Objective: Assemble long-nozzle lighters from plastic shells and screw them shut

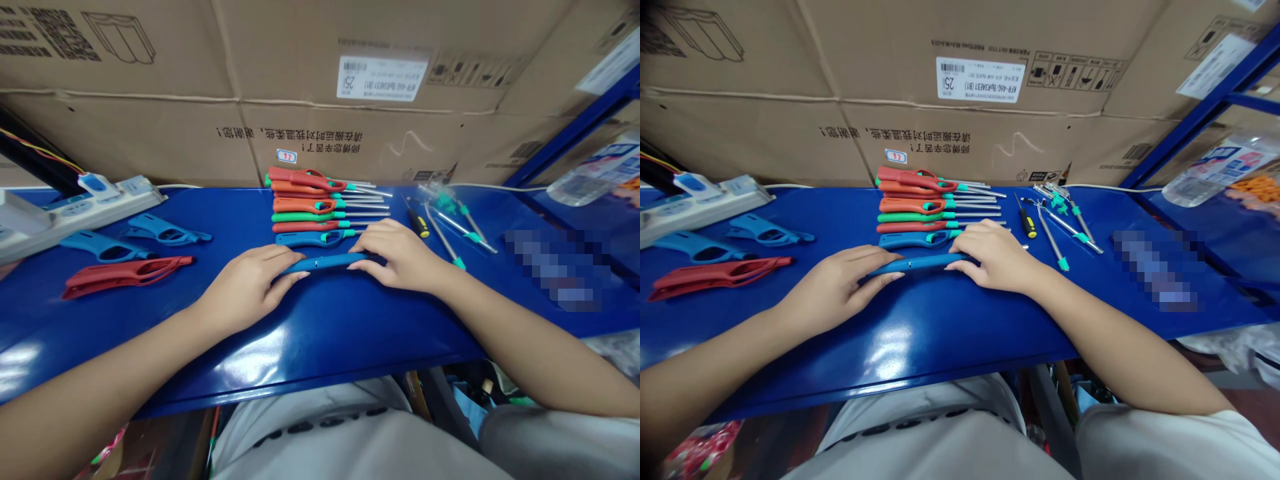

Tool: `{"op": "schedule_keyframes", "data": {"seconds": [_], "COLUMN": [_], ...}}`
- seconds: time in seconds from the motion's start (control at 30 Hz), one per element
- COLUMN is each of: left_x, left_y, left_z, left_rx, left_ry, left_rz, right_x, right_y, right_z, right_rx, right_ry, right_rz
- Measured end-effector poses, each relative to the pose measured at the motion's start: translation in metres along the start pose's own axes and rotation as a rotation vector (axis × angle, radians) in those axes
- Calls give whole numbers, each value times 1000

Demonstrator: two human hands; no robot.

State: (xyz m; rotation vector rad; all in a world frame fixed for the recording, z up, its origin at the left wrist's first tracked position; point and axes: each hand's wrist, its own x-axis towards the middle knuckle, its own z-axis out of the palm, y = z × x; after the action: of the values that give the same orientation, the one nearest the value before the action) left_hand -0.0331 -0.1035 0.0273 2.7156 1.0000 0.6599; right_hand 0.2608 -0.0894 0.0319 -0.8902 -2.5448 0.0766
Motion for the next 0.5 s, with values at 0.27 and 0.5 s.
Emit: {"op": "schedule_keyframes", "data": {"seconds": [0.27,0.5], "left_x": [-3,-5], "left_y": [0,1], "left_z": [8,8], "left_rx": [-52,-18], "left_ry": [69,81], "left_rz": [-11,123], "right_x": [0,1], "right_y": [-6,-10], "right_z": [2,2], "right_rx": [-21,25], "right_ry": [-16,-40], "right_rz": [57,95]}}
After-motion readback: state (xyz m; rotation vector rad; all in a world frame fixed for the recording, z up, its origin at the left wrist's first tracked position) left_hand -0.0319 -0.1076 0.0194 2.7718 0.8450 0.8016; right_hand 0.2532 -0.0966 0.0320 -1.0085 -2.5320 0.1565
